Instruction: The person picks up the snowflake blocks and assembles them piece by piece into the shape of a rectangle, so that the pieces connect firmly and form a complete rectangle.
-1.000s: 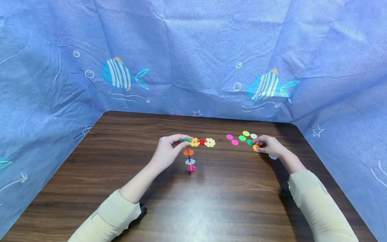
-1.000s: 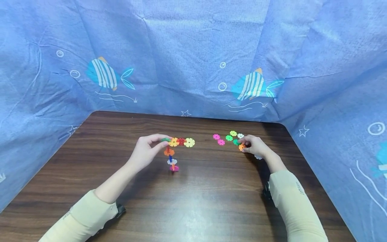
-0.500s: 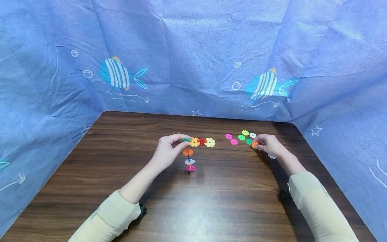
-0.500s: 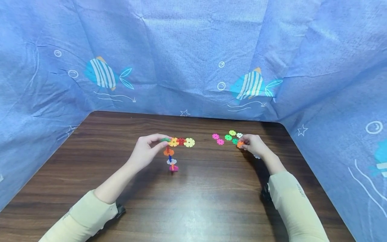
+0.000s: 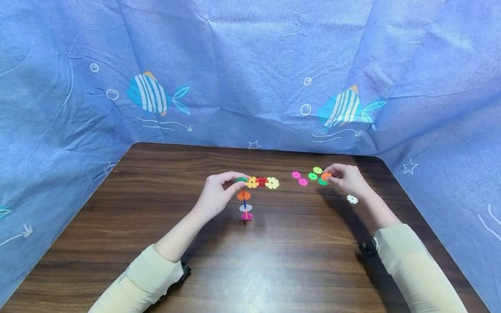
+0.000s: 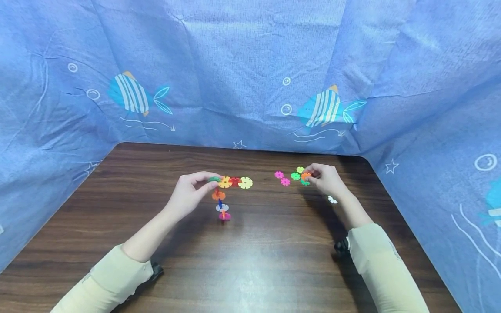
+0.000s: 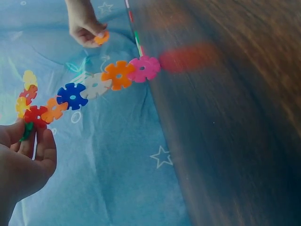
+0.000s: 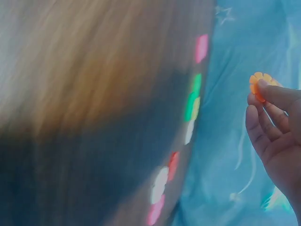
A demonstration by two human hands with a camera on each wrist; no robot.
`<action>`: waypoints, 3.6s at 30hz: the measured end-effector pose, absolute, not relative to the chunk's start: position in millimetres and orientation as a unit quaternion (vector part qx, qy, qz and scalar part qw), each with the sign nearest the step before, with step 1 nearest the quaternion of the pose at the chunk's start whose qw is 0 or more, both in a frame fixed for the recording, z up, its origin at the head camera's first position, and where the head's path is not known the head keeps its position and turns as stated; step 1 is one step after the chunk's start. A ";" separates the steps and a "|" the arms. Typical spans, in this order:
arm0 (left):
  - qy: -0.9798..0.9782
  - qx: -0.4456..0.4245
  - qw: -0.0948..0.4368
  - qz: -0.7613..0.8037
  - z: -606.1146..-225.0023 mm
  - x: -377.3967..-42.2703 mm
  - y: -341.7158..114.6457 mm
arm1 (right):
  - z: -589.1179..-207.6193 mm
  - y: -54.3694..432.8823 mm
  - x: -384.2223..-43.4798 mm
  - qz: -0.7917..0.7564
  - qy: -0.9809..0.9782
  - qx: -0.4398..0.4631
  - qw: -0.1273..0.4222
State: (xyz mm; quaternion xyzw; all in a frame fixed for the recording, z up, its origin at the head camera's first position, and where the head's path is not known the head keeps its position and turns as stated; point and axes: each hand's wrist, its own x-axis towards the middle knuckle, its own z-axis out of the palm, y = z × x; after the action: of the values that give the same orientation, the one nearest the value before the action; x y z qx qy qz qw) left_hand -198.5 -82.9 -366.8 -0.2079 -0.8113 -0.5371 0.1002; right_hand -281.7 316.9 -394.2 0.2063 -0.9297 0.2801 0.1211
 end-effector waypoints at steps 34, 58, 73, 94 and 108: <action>-0.796 -0.201 0.094 -0.563 -369.7 -198.6 -79.8 | -324.9 205.4 -206.5 0.516 -0.823 0.210 0.111; -0.788 -0.200 0.077 -0.578 -362.9 -192.3 -76.2 | -346.4 187.1 -209.0 0.517 -0.817 0.242 0.083; -0.779 -0.220 0.031 -0.586 -362.0 -194.7 -68.5 | -345.5 184.7 -206.0 0.515 -0.820 0.233 0.096; -0.776 -0.177 0.031 -0.605 -363.2 -198.0 -57.6 | -317.3 163.4 -180.4 0.494 -0.834 0.226 0.094; -0.776 -0.163 0.027 -0.608 -361.1 -195.9 -57.3 | -312.9 161.3 -178.8 0.501 -0.833 0.221 0.083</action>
State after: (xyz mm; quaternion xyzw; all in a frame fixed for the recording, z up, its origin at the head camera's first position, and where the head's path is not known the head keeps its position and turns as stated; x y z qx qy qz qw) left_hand -195.9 -57.3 -361.1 -0.1629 -0.7763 -0.6083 0.0275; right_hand -178.8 161.3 -312.9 0.2206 -0.8329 0.5007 0.0830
